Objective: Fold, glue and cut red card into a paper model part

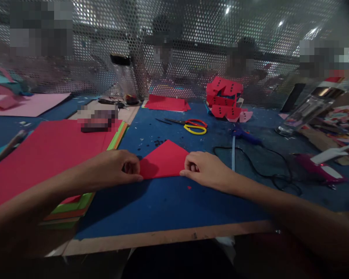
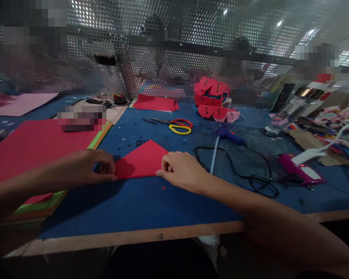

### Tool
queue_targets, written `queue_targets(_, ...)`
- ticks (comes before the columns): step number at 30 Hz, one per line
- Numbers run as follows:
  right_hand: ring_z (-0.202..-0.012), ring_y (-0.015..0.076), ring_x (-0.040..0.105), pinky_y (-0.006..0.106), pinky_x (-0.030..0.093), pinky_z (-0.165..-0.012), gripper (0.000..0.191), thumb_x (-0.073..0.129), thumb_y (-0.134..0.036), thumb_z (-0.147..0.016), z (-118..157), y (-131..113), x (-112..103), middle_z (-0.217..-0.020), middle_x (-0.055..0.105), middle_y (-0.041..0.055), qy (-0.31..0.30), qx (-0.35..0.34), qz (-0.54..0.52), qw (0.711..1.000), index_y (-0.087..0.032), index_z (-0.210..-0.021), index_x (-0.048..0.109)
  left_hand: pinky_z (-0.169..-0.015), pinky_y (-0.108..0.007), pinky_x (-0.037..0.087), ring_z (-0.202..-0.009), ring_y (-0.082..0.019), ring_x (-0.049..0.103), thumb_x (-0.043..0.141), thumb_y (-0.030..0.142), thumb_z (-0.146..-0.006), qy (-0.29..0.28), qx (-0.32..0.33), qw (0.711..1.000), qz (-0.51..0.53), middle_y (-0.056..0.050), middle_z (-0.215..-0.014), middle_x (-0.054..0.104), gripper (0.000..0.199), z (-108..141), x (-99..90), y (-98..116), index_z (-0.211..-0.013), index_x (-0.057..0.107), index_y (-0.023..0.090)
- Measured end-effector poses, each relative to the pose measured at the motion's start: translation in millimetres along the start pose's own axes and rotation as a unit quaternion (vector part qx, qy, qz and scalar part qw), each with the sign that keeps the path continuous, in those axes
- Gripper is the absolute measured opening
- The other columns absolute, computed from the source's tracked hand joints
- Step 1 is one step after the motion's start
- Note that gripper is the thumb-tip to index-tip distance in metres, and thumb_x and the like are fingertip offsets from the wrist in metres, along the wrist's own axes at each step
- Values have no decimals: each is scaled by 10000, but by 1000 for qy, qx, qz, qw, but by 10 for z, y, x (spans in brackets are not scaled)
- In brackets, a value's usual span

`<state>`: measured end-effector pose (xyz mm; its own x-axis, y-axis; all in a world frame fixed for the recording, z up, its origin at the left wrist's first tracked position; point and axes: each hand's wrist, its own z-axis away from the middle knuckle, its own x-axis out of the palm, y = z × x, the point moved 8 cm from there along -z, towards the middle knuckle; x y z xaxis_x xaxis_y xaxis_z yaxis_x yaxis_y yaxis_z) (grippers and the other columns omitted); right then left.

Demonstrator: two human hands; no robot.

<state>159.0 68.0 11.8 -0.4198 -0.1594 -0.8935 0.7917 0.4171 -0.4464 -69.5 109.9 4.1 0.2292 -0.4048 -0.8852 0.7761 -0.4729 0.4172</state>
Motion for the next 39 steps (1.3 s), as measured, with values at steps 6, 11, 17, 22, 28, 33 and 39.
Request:
queue_targets(6, -744, 136, 547, 283, 321, -676, 226, 719, -360, -921, 0, 8, 8, -799, 653, -8, -2, 1, -4, 1000, -195, -787, 644, -636, -273, 462, -736, -185, 657, 688, 527, -846, 0, 17, 1000, -5, -38, -838, 726, 302, 6, 17, -35, -785, 744, 236)
queue_targets(11, -745, 136, 549, 285, 321, -682, 226, 717, -362, -926, -2, 1, 7, -807, 661, -4, -3, -2, -4, 1000, -194, -792, 647, -646, -281, 472, -737, -184, 654, 680, 518, -859, 3, 24, 1000, -4, -46, -843, 722, 296, 7, 34, -62, -790, 735, 236)
queue_targets(17, -745, 135, 551, 282, 316, -673, 218, 714, -341, -926, 7, -21, -10, -810, 660, 2, -7, -3, -11, 1000, -188, -789, 641, -630, -283, 471, -722, -186, 649, 667, 489, -855, 5, 29, 1000, 0, -37, -830, 714, 260, 9, 32, -4, -798, 727, 243)
queue_targets(22, -757, 137, 556, 284, 319, -685, 224, 706, -345, -932, 9, -35, -17, -805, 661, 1, -8, -5, -9, 1000, -187, -790, 635, -623, -290, 462, -734, -192, 648, 663, 473, -858, 25, 55, 998, 4, -40, -844, 717, 236, 4, 31, 36, -830, 729, 248)
queue_targets(28, -738, 133, 553, 285, 321, -680, 224, 716, -343, -926, 0, -29, -20, -791, 657, -7, -3, -10, -10, 1000, -189, -783, 640, -616, -286, 441, -710, -184, 624, 681, 476, -855, 31, 68, 997, 14, -36, -813, 705, 245, 5, 29, 75, -796, 721, 241)
queue_targets(33, -740, 136, 554, 284, 318, -670, 222, 711, -347, -929, 7, -22, -19, -803, 665, -2, -7, -9, -6, 1000, -189, -789, 642, -619, -285, 434, -722, -185, 626, 662, 499, -874, 18, 61, 998, 11, -37, -835, 711, 275, -10, 59, 72, -806, 718, 239)
queue_targets(39, -733, 132, 558, 278, 327, -664, 208, 710, -340, -925, 24, -2, -27, -803, 670, 0, -9, -8, -2, 1000, -189, -790, 661, -621, -290, 445, -705, -185, 620, 644, 510, -861, 0, 40, 999, 6, -42, -815, 698, 298, -27, 65, 88, -785, 702, 228)
